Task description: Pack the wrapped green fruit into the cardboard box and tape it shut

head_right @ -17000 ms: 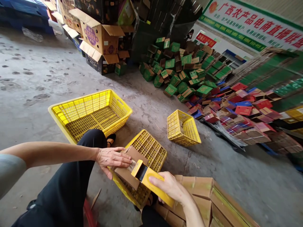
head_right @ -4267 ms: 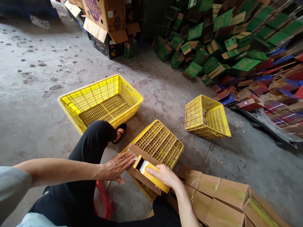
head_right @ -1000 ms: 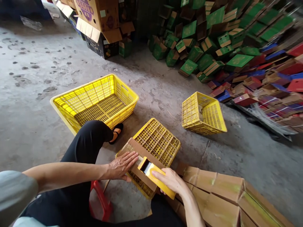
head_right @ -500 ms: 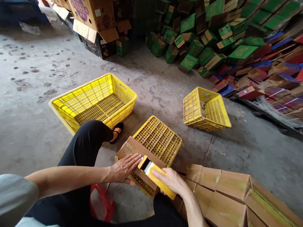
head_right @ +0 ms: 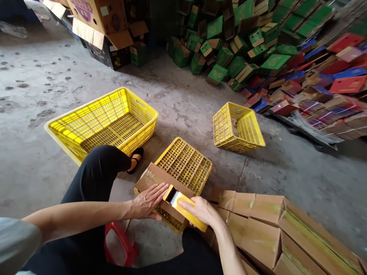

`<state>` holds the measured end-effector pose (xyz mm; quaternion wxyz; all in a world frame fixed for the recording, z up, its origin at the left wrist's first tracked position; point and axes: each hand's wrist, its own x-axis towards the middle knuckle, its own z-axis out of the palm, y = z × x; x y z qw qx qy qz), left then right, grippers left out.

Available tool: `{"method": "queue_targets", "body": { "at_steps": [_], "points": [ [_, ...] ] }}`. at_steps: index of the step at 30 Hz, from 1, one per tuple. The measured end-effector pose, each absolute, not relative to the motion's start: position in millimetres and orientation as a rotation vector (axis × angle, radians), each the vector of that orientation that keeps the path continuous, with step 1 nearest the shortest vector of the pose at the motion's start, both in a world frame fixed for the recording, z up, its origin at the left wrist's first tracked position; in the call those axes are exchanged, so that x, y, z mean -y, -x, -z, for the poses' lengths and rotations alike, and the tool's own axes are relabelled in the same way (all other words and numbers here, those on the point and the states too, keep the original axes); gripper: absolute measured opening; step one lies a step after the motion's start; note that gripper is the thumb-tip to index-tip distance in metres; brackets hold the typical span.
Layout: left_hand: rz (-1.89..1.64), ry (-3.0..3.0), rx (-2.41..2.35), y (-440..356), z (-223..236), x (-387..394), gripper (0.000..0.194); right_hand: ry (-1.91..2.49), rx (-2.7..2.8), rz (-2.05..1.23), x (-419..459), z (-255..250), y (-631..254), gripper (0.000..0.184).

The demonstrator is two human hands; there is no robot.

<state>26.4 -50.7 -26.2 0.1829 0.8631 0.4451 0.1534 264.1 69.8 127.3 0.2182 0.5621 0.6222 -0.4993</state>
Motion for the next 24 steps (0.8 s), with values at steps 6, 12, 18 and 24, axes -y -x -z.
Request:
{"method": "queue_targets", "body": {
  "at_steps": [6,12,18,24],
  "points": [
    [-0.391,-2.435,-1.28,-26.3,32.9,47.6,0.121,-1.561,-1.727,1.34,-69.1,-125.5,-278.8,0.048],
    [-0.437,-2.443,-1.295,-27.6,29.9,49.9,0.121,-1.574,-1.682,1.408,-69.4,-131.7,-293.0,0.05],
    [-0.476,-2.483,-1.233,-44.0,26.3,53.7,0.118,-1.583,-1.668,1.398,-68.5,-132.0,-290.0,0.047],
    [-0.421,-2.465,-1.231,-49.1,28.3,54.4,0.124,-1.595,-1.628,1.475,-63.2,-123.3,-293.7,0.047]
  ]
}}
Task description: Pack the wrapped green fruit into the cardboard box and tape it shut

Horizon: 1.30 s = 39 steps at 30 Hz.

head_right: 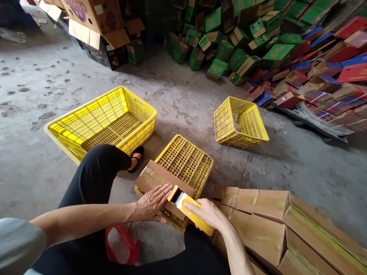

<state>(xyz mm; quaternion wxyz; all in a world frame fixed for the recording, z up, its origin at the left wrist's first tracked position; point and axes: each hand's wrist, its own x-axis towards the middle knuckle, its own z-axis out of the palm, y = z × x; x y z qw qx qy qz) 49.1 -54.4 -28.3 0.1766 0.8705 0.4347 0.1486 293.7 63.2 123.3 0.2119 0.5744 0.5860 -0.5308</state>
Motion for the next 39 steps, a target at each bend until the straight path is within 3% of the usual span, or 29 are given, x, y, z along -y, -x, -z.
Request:
{"method": "queue_targets", "body": {
  "at_steps": [13,23,31,39],
  "points": [
    [-0.441,-2.426,-1.246,-58.9,21.5,54.6,0.122,-1.616,-1.676,1.354,-66.0,-133.4,-301.4,0.049],
    [-0.406,-2.399,-1.274,-67.5,10.8,55.3,0.119,-1.599,-1.644,1.486,-61.8,-113.5,-314.3,0.051],
    [-0.386,-2.469,-1.204,-66.5,34.6,53.6,0.121,-1.615,-1.617,1.503,-64.2,-114.2,-315.8,0.048],
    [-0.424,-2.624,-0.946,-31.0,42.0,8.6,0.089,-1.659,-1.563,1.707,-57.7,-111.2,-315.0,0.068]
  ]
}}
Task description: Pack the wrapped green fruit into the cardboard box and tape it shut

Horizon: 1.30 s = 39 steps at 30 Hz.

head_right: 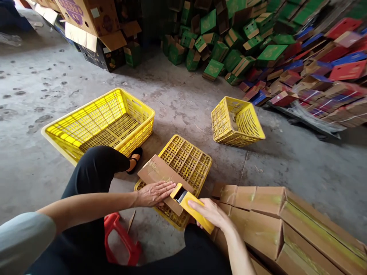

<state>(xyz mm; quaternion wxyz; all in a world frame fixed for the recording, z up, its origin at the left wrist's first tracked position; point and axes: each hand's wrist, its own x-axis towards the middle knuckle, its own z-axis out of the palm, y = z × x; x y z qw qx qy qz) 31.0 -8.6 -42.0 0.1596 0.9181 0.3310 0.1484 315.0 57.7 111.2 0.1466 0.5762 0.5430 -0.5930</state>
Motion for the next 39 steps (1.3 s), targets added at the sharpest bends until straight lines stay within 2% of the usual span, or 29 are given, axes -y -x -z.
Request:
{"method": "queue_targets", "body": {
  "at_steps": [5,11,22,39],
  "points": [
    [-0.422,-2.662,-0.674,-12.9,37.0,-21.1,0.095,-1.829,-1.534,1.796,-39.9,-112.7,-309.9,0.064],
    [-0.431,-2.599,-0.839,-20.4,35.5,-0.7,0.112,-1.806,-1.559,1.789,-36.5,-108.0,-316.5,0.061],
    [-0.43,-2.56,-0.81,-16.4,28.6,-5.6,0.101,-1.815,-1.601,1.688,-40.2,-101.5,-324.8,0.055],
    [-0.361,-2.604,-0.928,-41.6,26.4,8.7,0.11,-1.834,-1.594,1.762,-28.7,-98.4,-329.0,0.062]
  ]
}}
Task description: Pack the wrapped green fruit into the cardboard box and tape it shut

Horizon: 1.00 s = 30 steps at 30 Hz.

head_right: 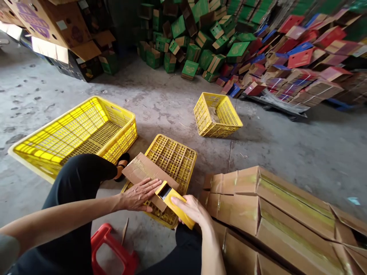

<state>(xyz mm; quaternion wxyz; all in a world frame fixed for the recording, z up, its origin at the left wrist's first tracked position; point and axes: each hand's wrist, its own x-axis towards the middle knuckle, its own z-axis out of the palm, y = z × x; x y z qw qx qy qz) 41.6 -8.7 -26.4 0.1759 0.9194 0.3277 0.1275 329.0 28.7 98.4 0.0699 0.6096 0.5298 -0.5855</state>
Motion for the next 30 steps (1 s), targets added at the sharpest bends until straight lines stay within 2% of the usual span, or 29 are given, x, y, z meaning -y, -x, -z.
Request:
{"method": "queue_targets", "body": {
  "at_steps": [30],
  "points": [
    [-0.271,-2.629,-0.864,-48.3,17.1,12.8,0.115,-1.797,-1.545,1.836,-24.6,-97.5,-358.1,0.064]
  ]
}}
